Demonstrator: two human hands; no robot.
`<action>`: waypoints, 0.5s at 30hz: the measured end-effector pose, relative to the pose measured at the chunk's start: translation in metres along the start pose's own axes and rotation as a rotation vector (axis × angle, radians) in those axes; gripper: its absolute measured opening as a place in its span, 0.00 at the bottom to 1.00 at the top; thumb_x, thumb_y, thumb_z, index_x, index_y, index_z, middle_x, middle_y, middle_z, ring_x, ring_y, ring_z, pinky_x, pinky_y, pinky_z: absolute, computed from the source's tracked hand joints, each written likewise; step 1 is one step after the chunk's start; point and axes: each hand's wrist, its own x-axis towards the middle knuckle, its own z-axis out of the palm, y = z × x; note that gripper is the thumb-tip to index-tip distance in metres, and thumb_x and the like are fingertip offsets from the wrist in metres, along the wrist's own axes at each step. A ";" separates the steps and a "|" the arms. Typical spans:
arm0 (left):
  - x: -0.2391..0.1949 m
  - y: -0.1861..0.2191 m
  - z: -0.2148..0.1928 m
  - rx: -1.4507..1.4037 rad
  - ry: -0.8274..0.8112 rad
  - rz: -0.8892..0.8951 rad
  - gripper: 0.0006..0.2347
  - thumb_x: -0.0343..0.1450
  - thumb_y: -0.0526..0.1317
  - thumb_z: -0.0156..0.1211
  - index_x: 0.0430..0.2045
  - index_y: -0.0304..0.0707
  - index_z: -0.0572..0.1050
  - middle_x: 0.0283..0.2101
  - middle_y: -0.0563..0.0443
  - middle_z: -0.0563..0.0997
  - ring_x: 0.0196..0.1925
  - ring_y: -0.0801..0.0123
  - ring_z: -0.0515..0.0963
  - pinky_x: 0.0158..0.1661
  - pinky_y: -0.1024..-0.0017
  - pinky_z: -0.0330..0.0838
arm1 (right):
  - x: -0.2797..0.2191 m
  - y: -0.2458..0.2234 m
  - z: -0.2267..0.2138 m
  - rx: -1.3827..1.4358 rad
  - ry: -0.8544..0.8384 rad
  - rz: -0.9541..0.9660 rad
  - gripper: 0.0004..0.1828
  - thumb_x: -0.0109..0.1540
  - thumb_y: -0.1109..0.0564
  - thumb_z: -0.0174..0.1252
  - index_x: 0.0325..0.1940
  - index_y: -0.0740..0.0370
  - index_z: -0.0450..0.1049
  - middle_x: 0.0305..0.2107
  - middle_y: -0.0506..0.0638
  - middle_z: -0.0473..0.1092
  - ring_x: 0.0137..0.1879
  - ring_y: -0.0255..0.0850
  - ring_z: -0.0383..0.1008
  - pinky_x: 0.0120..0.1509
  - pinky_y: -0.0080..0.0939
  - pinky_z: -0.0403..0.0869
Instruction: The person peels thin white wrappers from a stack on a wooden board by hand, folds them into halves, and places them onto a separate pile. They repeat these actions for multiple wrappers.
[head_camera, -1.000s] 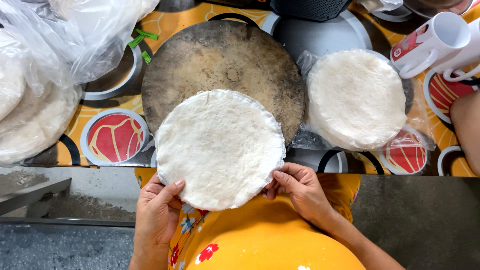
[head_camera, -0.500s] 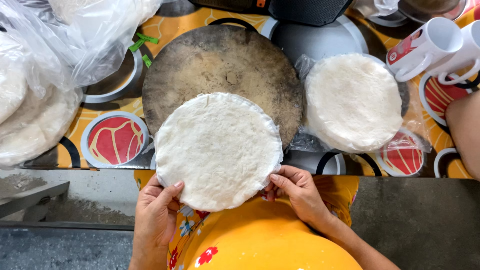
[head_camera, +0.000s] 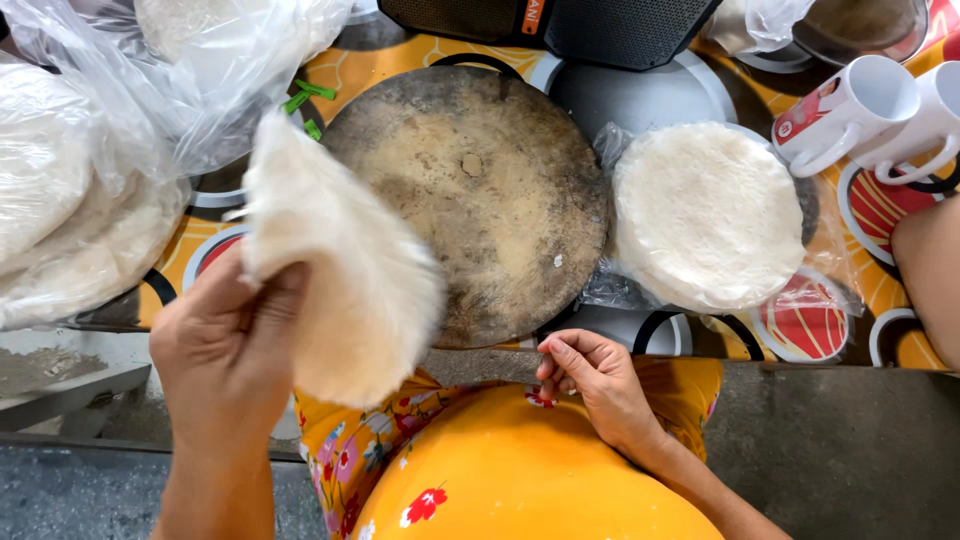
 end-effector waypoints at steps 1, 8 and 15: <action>0.007 0.013 0.000 0.176 -0.120 0.207 0.09 0.74 0.28 0.60 0.47 0.27 0.79 0.47 0.41 0.83 0.47 0.63 0.83 0.49 0.71 0.77 | -0.002 -0.002 0.000 0.017 -0.010 -0.012 0.13 0.69 0.55 0.54 0.45 0.70 0.77 0.29 0.56 0.78 0.30 0.40 0.79 0.35 0.37 0.78; -0.004 0.000 0.072 0.636 -0.646 0.776 0.14 0.63 0.34 0.60 0.42 0.31 0.76 0.53 0.35 0.79 0.59 0.45 0.78 0.59 0.51 0.69 | -0.004 -0.015 -0.013 0.266 -0.014 -0.020 0.33 0.71 0.37 0.39 0.54 0.71 0.71 0.39 0.60 0.77 0.43 0.49 0.82 0.46 0.49 0.80; -0.065 -0.054 0.055 0.604 -0.366 0.632 0.17 0.59 0.32 0.65 0.42 0.37 0.81 0.43 0.41 0.77 0.51 0.51 0.76 0.52 0.54 0.67 | 0.005 -0.006 -0.029 0.310 -0.023 0.054 0.33 0.71 0.36 0.40 0.53 0.70 0.71 0.37 0.62 0.78 0.41 0.51 0.82 0.43 0.50 0.80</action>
